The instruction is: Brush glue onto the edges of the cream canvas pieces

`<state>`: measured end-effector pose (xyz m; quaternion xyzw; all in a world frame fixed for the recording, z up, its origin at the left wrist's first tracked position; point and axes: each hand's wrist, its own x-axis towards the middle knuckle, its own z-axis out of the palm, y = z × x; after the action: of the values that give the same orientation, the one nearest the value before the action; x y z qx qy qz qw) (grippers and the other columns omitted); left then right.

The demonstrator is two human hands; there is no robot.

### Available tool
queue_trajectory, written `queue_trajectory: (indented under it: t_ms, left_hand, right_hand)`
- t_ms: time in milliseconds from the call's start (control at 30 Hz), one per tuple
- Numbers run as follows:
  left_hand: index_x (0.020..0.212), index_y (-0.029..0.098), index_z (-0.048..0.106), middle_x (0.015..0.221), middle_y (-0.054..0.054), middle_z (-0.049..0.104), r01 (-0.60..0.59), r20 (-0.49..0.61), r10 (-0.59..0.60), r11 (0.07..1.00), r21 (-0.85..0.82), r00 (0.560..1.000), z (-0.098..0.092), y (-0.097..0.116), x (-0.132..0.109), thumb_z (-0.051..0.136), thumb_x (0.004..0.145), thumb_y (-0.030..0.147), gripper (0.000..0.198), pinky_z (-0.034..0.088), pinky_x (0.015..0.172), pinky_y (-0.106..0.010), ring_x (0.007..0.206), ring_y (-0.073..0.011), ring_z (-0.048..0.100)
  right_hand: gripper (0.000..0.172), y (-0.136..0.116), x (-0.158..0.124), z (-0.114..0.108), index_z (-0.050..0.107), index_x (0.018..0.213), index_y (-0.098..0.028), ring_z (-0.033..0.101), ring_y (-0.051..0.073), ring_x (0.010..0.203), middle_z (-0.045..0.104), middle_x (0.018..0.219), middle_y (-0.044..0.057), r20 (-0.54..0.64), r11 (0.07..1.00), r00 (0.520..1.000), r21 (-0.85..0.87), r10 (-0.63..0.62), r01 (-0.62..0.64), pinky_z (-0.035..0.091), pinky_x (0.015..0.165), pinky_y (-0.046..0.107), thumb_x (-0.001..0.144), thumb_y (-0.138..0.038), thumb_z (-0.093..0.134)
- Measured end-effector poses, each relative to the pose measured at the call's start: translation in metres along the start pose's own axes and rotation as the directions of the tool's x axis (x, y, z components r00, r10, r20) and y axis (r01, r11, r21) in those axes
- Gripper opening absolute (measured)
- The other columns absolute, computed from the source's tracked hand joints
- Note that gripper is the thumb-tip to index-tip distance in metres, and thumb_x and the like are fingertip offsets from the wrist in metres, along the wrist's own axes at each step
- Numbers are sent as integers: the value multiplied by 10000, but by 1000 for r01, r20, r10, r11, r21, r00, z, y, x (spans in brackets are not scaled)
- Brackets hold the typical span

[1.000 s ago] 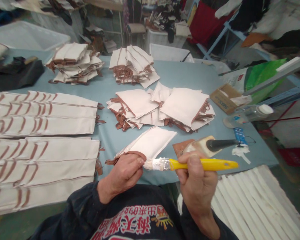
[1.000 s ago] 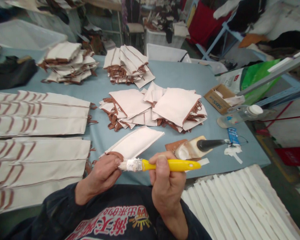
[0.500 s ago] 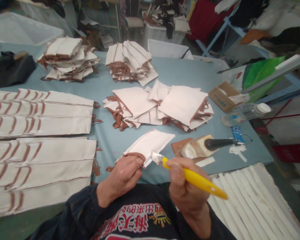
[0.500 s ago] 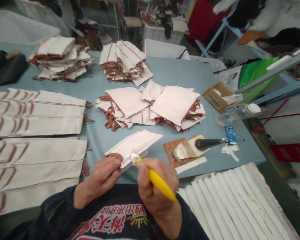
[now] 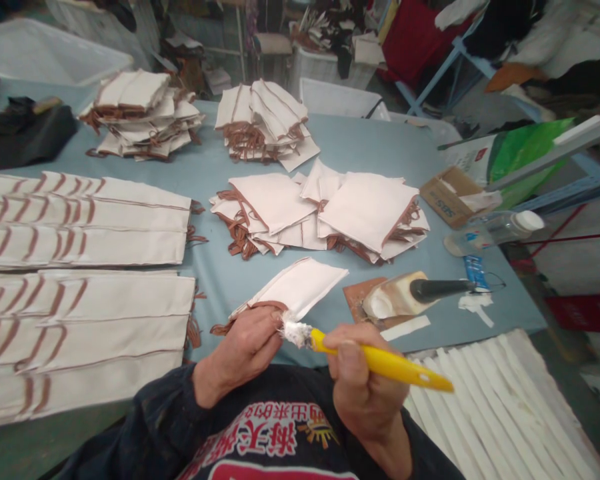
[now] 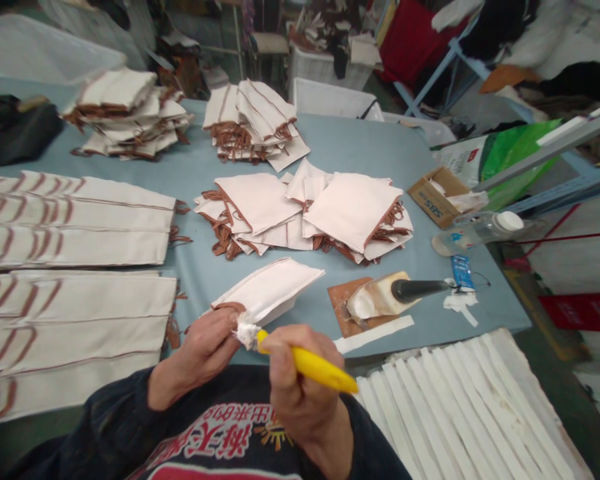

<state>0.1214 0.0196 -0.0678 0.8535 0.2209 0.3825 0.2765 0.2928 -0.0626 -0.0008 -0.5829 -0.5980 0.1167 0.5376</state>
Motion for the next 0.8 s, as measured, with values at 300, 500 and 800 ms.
queue_trajectory:
  t_ms: [300,500,800]
  left_hand:
    - [856,175,663,848,-51,704,538,195,-501,790,-293,843,-9,8,13,472,997,218,241,473,721,-299,802,-197,614]
    - [998,153,742,751,14,597,757,462,-630,341,-557,624,-18,13,16,616,944,425,304,341,585,-242,624,-128,416]
    - [847,164,611,704,58,419,791,576,-580,217,-572,576,-21,28,17,636,950,438,294,238,533,-240,595,-105,302]
  right_hand:
    - [374,19,5,-17,641,785,-199,412,79,337,430,480,-92,-122,899,917,281,380,-335,335,346,181,1076,-415,548]
    - [306,32,14,-28,692,862,-208,452,92,385,536,551,-65,-8,968,991,219,131,-126,418,417,224,1074,-383,557]
    - [219,37,36,-22,692,871,-259,686,155,591,723,683,-21,62,946,944,-19,-323,325,554,588,286,1053,-288,573]
